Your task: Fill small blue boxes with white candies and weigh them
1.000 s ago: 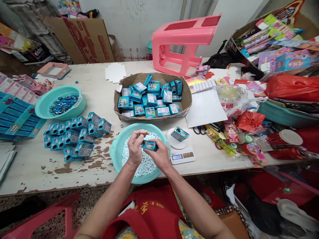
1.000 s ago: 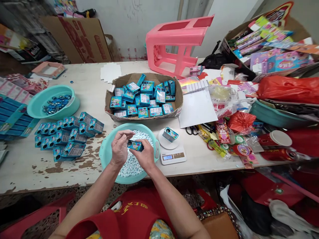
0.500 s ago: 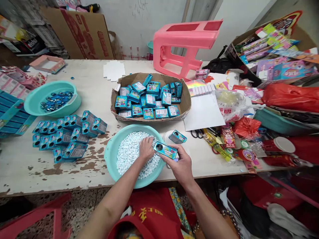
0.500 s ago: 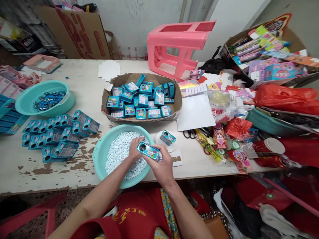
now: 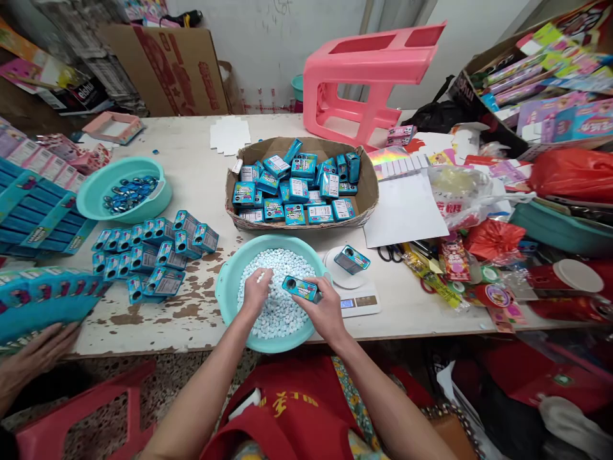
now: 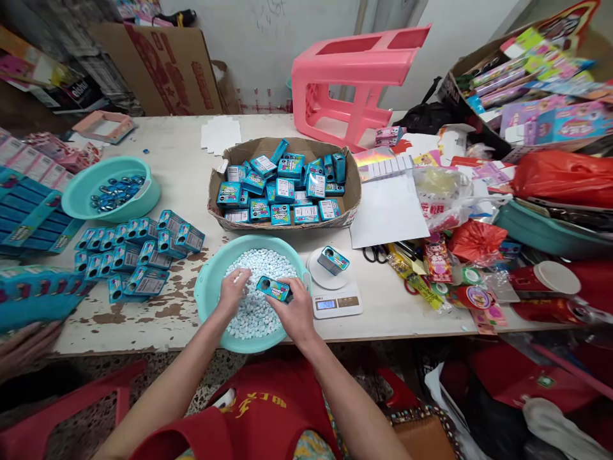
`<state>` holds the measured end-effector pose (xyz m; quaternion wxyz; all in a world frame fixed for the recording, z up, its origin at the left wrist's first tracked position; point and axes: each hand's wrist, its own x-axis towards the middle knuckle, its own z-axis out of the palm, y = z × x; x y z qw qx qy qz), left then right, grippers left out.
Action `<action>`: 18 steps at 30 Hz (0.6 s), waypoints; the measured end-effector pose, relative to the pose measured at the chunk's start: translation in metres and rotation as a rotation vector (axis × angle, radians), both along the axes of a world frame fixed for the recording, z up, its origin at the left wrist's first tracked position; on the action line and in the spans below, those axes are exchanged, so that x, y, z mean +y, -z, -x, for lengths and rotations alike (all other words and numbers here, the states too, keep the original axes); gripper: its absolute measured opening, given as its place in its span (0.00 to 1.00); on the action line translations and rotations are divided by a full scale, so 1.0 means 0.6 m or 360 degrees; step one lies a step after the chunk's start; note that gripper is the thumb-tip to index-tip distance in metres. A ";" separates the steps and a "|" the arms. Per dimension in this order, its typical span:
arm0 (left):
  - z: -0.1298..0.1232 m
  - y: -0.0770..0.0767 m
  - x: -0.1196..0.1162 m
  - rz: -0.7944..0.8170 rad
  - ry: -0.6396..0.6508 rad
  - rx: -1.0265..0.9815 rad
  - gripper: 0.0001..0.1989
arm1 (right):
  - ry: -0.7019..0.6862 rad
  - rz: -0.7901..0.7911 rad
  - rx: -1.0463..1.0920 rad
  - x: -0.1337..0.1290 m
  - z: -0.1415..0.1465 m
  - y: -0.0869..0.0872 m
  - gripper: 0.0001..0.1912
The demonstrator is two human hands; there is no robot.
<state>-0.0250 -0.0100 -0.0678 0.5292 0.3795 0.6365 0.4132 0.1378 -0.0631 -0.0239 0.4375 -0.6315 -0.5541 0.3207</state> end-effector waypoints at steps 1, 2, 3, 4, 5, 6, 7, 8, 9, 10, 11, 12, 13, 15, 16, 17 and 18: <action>-0.002 -0.019 0.000 0.0030 -0.0104 -0.0282 0.14 | -0.0015 0.0024 -0.0037 -0.001 0.005 0.008 0.15; -0.006 -0.038 0.000 0.0018 -0.0172 -0.0519 0.14 | -0.0035 0.0048 -0.0075 -0.002 0.011 0.014 0.15; -0.009 -0.055 -0.002 -0.0026 -0.0206 -0.0704 0.13 | -0.0062 0.0070 -0.0113 -0.003 0.017 0.016 0.14; -0.013 -0.070 -0.003 -0.0080 -0.0226 -0.0835 0.12 | -0.0093 0.0090 -0.0146 -0.005 0.024 0.017 0.14; -0.016 -0.082 -0.004 -0.0121 -0.0248 -0.0918 0.12 | -0.0121 0.0106 -0.0169 -0.006 0.031 0.015 0.14; -0.019 -0.091 -0.004 -0.0140 -0.0278 -0.0972 0.11 | -0.0142 0.0114 -0.0183 -0.007 0.036 0.012 0.13; -0.022 -0.097 -0.004 -0.0144 -0.0317 -0.1013 0.12 | -0.0154 0.0111 -0.0189 -0.008 0.042 0.008 0.13; -0.024 -0.100 -0.004 -0.0142 -0.0357 -0.1049 0.12 | -0.0155 0.0099 -0.0192 -0.009 0.046 0.003 0.13; -0.027 -0.101 -0.003 -0.0148 -0.0394 -0.1077 0.13 | -0.0147 0.0083 -0.0195 -0.009 0.049 0.000 0.14; -0.029 -0.101 -0.002 -0.0162 -0.0423 -0.1090 0.15 | -0.0138 0.0071 -0.0198 -0.009 0.051 -0.003 0.14; -0.031 -0.101 0.000 -0.0174 -0.0445 -0.1085 0.15 | -0.0133 0.0069 -0.0200 -0.008 0.051 -0.005 0.13; -0.033 -0.099 0.001 -0.0179 -0.0467 -0.1058 0.16 | -0.0138 0.0074 -0.0198 -0.008 0.052 -0.006 0.13; -0.035 -0.098 0.002 -0.0177 -0.0488 -0.1015 0.16 | -0.0149 0.0080 -0.0193 -0.007 0.051 -0.006 0.12; -0.038 -0.096 0.005 -0.0162 -0.0524 -0.0926 0.17 | -0.0165 0.0074 -0.0176 -0.007 0.050 -0.005 0.12; -0.039 -0.096 0.005 -0.0161 -0.0533 -0.0899 0.17 | -0.0169 0.0068 -0.0165 -0.007 0.049 -0.004 0.13; -0.040 -0.095 0.005 -0.0170 -0.0530 -0.0884 0.17 | -0.0167 0.0060 -0.0153 -0.007 0.048 -0.003 0.13; -0.041 -0.095 0.005 -0.0196 -0.0521 -0.0877 0.17 | -0.0162 0.0054 -0.0140 -0.007 0.047 -0.003 0.13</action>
